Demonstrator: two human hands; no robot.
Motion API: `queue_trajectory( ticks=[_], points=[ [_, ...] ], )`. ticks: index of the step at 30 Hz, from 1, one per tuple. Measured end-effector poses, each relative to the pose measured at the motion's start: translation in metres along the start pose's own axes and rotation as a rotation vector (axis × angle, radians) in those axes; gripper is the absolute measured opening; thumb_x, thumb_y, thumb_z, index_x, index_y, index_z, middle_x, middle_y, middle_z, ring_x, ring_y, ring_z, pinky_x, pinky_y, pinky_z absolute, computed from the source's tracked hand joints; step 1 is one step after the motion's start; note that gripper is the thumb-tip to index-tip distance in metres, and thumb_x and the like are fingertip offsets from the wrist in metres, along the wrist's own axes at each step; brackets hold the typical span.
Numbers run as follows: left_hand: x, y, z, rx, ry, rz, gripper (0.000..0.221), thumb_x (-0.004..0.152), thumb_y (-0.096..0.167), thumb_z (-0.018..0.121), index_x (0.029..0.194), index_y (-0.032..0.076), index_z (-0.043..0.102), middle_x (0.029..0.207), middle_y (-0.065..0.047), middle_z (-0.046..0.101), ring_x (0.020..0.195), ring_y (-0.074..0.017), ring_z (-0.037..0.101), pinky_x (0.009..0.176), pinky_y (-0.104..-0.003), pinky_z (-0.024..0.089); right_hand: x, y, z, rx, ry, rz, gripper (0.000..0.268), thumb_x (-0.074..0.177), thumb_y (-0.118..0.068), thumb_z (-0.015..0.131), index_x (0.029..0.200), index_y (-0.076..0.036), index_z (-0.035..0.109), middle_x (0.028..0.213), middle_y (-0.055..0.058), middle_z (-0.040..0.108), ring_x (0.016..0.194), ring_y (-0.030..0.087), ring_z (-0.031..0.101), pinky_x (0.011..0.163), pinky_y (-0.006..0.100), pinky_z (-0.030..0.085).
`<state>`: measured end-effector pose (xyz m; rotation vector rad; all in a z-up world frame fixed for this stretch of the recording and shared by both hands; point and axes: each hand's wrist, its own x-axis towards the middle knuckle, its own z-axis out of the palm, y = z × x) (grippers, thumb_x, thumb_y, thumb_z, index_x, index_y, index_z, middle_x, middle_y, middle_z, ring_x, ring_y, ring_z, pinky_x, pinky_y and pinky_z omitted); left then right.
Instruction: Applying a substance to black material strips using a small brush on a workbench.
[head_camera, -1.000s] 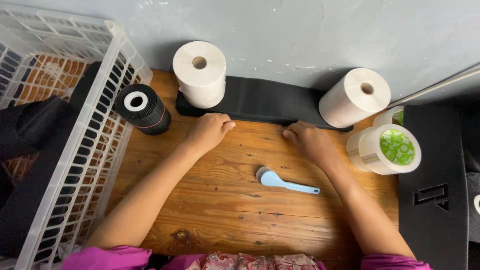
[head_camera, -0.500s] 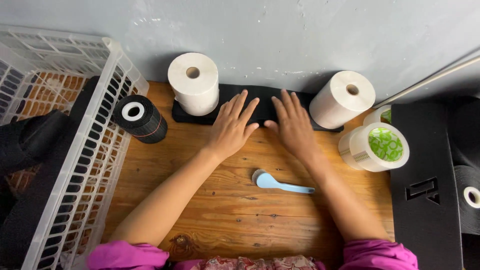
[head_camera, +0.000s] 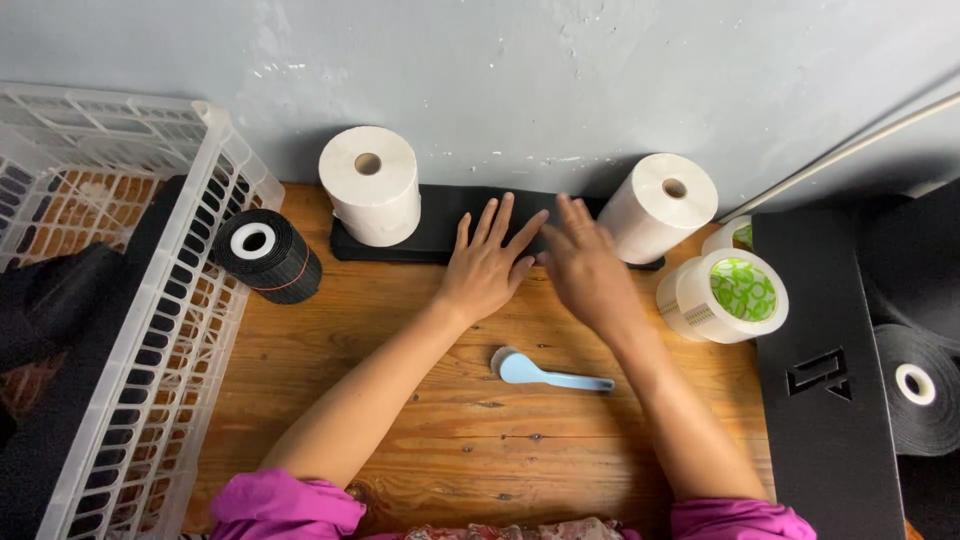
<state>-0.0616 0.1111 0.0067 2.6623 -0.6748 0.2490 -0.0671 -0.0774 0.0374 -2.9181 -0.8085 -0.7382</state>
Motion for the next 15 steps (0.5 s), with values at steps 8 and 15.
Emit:
queue_trajectory(
  ticks=[8,15],
  points=[
    [0.028,0.013,0.034,0.101,-0.144,0.023,0.06,0.106,0.053,0.04,0.155,0.016,0.04,0.164,-0.027,0.026,0.154,-0.0407,0.023,0.119,-0.068,0.008,-0.019,0.093,-0.116,0.088,-0.121,0.497,0.069,0.092,-0.044,0.075,0.149,-0.018,0.047,0.148,0.027,0.045,0.139,0.051,0.045,0.109,0.059,0.041],
    [0.033,0.028,0.036,0.07,-0.225,0.065,0.069,0.105,0.065,0.027,0.163,0.027,0.024,0.169,-0.022,0.015,0.157,-0.0389,0.011,0.118,-0.071,0.0,0.015,0.092,-0.087,0.307,-0.336,0.703,0.097,0.073,-0.069,0.079,0.153,-0.038,0.035,0.147,0.028,0.042,0.127,0.052,0.056,0.103,0.059,0.049]
  ],
)
